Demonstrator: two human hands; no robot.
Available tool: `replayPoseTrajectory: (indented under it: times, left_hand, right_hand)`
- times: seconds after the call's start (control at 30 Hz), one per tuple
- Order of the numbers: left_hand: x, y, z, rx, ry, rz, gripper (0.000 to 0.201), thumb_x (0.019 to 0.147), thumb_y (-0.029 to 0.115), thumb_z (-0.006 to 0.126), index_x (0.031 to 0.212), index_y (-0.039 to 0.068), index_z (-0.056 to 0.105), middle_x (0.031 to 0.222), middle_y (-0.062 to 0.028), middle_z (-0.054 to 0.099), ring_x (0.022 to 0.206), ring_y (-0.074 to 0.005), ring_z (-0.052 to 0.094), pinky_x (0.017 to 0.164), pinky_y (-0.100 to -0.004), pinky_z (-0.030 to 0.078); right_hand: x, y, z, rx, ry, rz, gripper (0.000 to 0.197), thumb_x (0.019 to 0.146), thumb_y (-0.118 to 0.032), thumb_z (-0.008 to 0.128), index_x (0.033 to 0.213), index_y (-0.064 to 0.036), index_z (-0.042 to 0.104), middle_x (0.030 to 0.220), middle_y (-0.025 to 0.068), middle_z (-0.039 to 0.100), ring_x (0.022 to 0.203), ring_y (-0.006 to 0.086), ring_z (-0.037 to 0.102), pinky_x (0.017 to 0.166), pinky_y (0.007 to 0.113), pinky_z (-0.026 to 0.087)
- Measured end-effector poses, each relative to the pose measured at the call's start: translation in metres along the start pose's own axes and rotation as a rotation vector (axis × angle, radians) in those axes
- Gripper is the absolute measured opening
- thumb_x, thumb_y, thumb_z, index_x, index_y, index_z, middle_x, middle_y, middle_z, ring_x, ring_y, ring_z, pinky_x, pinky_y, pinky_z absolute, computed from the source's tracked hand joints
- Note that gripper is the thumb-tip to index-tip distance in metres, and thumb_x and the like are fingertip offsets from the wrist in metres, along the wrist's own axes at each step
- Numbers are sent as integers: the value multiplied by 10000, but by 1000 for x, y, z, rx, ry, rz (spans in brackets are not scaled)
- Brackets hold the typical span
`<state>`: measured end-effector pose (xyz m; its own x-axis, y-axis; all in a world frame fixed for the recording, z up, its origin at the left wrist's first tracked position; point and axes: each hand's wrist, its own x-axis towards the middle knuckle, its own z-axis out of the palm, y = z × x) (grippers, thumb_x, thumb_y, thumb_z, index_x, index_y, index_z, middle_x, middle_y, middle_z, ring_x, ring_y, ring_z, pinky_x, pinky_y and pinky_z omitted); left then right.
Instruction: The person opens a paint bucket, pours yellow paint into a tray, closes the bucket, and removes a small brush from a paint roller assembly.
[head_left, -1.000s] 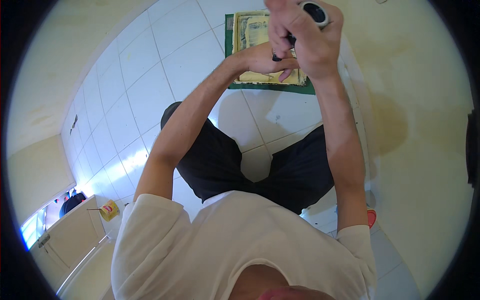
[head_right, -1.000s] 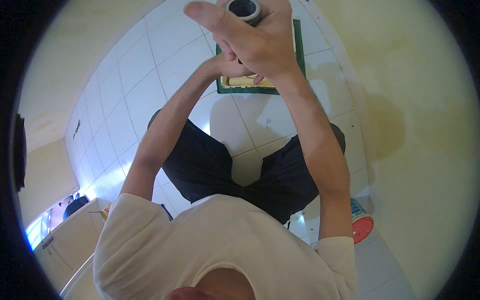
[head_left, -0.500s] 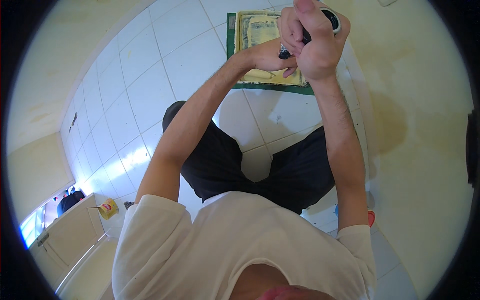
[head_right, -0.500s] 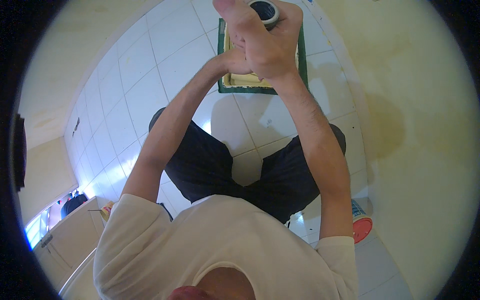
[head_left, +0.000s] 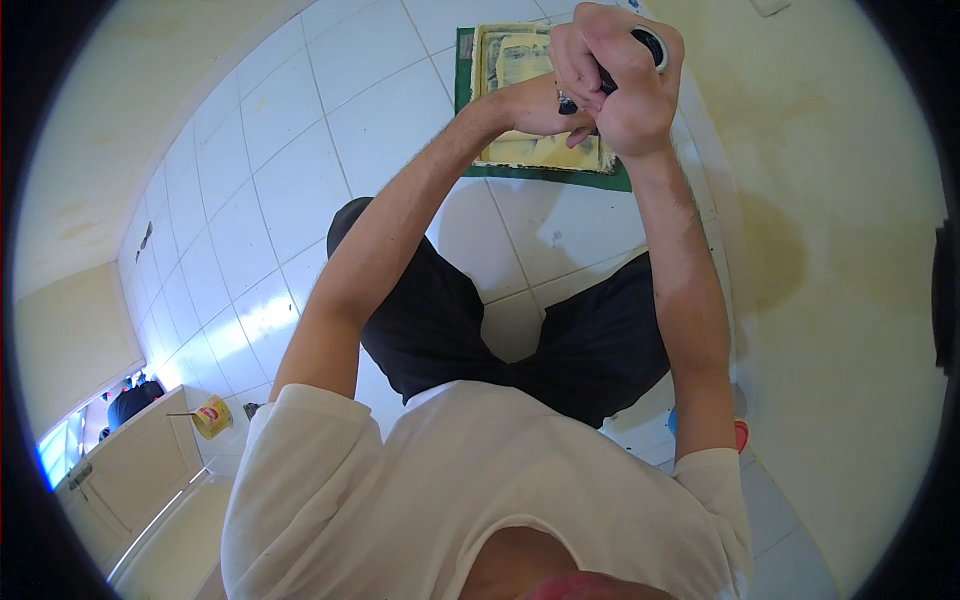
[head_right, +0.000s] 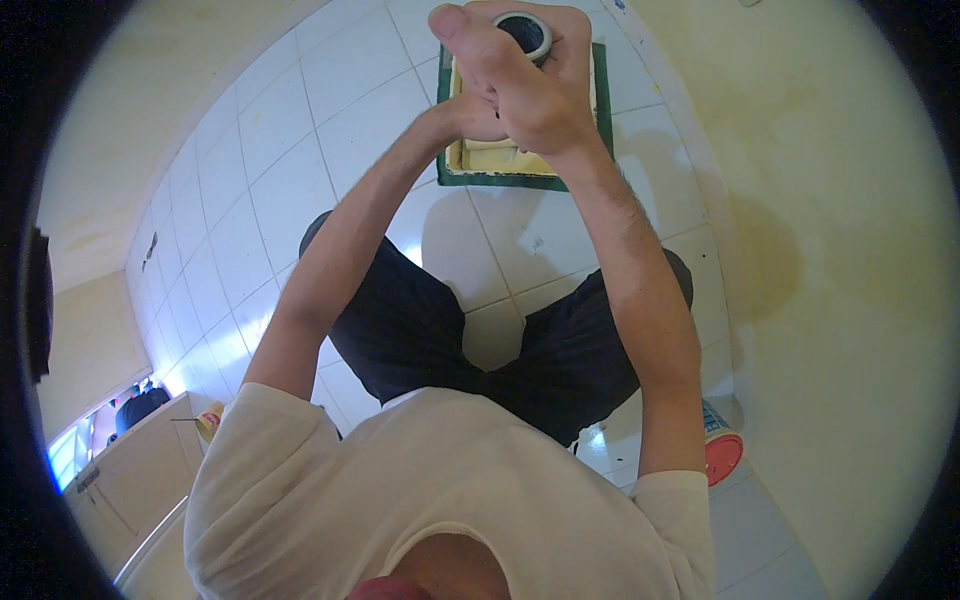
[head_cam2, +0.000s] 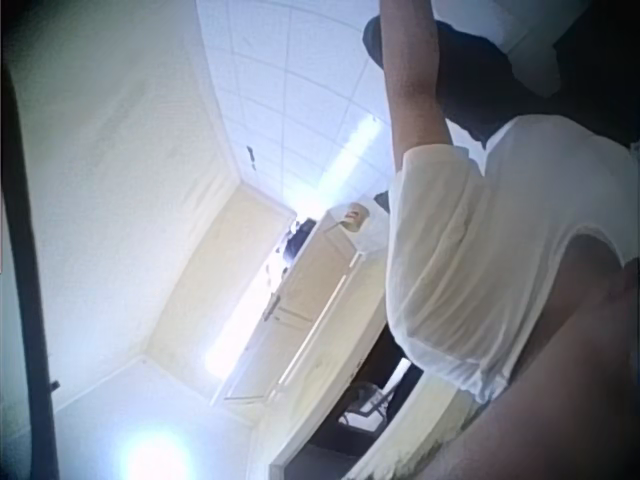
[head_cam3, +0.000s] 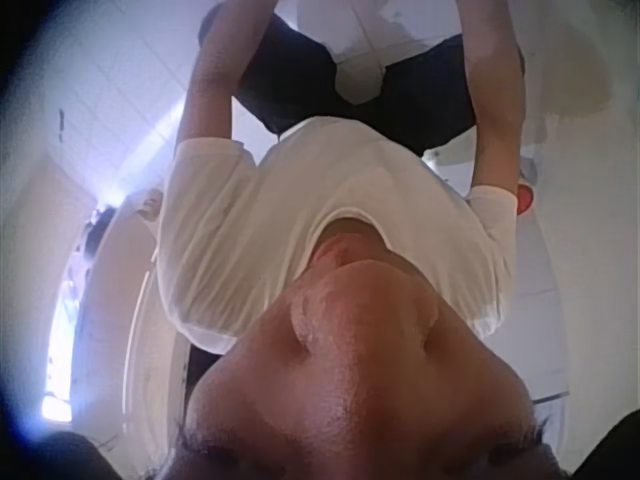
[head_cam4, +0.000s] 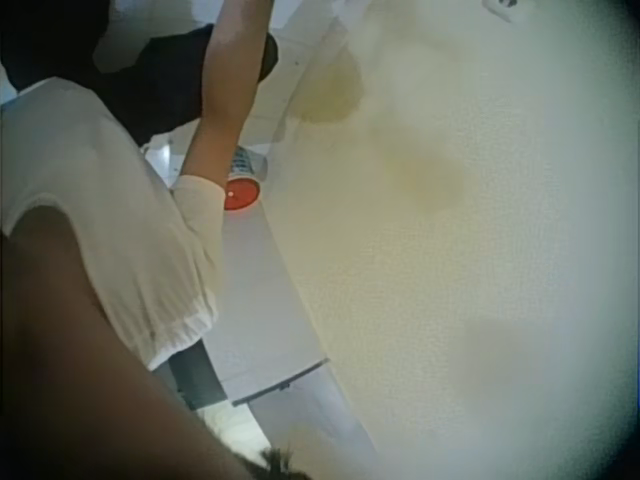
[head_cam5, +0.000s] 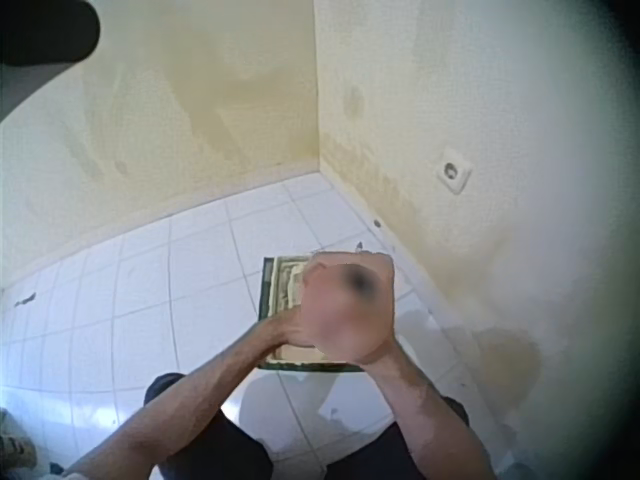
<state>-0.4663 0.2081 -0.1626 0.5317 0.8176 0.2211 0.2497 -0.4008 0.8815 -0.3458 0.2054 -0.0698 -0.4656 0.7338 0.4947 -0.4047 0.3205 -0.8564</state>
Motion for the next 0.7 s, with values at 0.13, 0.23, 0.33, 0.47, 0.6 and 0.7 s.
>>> replayPoseTrajectory:
  times: [0.13,0.23,0.33,0.47,0.6,0.7]
  left_hand:
    - [-4,0,1,49,-85,-13,286,867,201,517,625,65,586,605,-6,589,617,-149,536,592,-301,423]
    - [-4,14,-1,-18,-174,-93,327,885,231,507,619,62,593,590,-4,582,608,-139,524,589,-300,419]
    - [-3,9,2,19,-235,-69,343,894,233,500,613,61,593,584,1,581,601,-133,521,584,-298,417]
    - [-6,-2,7,-40,-215,-51,333,898,213,508,612,60,586,585,0,584,608,-133,532,591,-297,424]
    - [-5,2,14,-134,-101,-4,314,890,196,518,617,59,586,592,-10,596,627,-140,560,617,-301,449]
    - [0,8,19,-121,-46,73,323,900,204,515,622,58,589,598,-15,605,638,-148,575,635,-307,462]
  right_hand:
    - [2,-4,6,1,-20,16,533,936,-361,607,523,-55,466,475,-8,433,422,55,353,387,247,228]
    - [3,-5,8,12,4,-4,527,943,-336,595,513,-69,447,472,-17,418,415,52,336,384,249,224]
    - [5,-6,10,15,24,-26,514,952,-290,581,509,-75,435,469,-24,412,412,46,326,382,251,218]
    - [3,-15,19,-79,66,15,491,958,-228,568,511,-67,445,466,-27,411,409,39,326,379,258,213]
    - [0,-18,21,-94,114,22,480,952,-211,570,512,-56,457,465,-27,411,411,38,332,380,262,207]
    - [2,-29,20,-91,89,71,473,949,-199,559,512,-48,461,466,-24,410,413,38,330,382,260,201]
